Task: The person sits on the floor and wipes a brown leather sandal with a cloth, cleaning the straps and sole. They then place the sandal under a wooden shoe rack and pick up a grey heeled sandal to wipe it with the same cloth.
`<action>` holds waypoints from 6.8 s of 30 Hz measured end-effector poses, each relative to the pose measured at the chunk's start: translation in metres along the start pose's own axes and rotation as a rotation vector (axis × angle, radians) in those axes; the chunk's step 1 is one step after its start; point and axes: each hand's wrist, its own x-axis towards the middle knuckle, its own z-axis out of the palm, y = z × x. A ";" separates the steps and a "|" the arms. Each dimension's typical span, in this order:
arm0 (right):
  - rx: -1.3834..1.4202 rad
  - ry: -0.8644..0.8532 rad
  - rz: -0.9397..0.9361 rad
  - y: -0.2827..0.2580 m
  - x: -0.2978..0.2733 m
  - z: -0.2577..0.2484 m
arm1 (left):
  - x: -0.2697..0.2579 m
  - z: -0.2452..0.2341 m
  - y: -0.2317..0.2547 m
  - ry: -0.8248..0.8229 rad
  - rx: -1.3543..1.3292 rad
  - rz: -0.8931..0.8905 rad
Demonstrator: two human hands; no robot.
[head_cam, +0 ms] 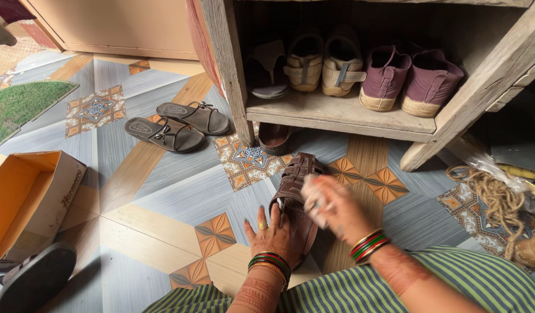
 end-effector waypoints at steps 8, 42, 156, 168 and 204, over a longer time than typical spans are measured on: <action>-0.103 -0.154 -0.069 -0.016 -0.007 -0.019 | 0.019 0.037 -0.011 -0.106 -0.235 0.037; -0.673 -0.342 -0.156 -0.004 -0.011 0.041 | 0.036 0.032 0.005 0.230 -0.145 0.109; -0.438 -0.435 0.233 0.015 0.058 0.068 | 0.033 0.014 0.016 0.012 -0.159 0.041; -0.466 -0.727 -0.060 0.069 0.082 0.069 | 0.033 0.011 0.023 0.023 -0.174 0.013; -0.249 -0.377 0.061 -0.011 -0.013 -0.025 | 0.028 0.015 0.001 0.034 -0.161 0.029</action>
